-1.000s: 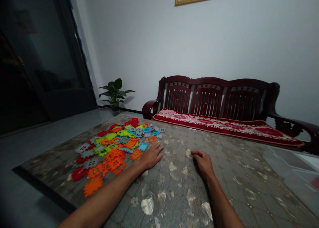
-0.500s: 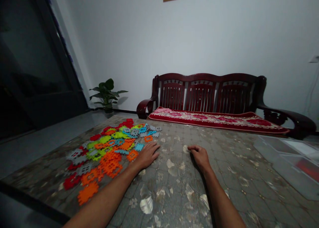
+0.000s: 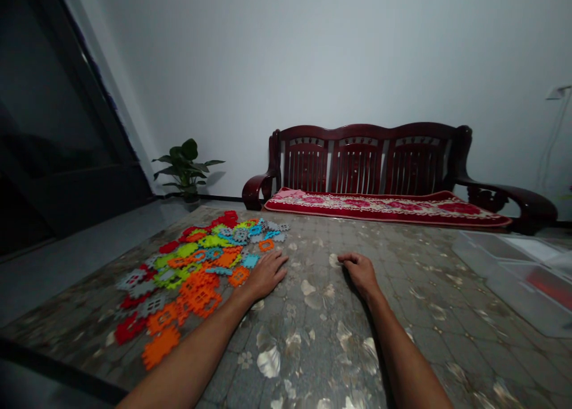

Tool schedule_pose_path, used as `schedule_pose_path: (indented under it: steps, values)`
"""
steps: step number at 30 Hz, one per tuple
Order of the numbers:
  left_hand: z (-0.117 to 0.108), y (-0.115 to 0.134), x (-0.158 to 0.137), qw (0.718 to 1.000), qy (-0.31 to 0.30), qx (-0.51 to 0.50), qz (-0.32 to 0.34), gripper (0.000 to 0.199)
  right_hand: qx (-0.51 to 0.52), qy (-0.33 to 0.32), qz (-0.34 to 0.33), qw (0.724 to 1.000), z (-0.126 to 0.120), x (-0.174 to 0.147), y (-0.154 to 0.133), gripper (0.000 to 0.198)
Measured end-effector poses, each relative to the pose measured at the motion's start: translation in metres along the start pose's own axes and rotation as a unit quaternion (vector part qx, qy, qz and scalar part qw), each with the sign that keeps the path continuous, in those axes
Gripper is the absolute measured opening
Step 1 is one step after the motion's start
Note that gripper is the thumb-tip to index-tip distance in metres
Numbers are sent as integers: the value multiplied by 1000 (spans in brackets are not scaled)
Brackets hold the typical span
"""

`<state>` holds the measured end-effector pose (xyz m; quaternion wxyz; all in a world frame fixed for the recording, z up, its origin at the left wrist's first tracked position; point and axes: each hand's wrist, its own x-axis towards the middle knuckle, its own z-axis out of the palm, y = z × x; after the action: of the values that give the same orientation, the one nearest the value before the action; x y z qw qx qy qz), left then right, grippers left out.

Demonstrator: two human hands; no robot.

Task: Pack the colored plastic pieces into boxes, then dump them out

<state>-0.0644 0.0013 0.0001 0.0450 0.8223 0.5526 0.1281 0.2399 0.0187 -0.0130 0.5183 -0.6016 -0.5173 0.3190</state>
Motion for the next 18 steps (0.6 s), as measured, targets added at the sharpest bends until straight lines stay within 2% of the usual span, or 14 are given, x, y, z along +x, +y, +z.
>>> schedule_pose_path:
  steps: [6, 18]
  values:
    - [-2, -3, 1, 1000, 4, -13, 5, 42, -9, 1, 8, 1000, 1, 0, 1, 28]
    - [5, -11, 7, 1000, 27, -10, 5, 38, -58, -11, -21, 998, 3, 2, 5, 30]
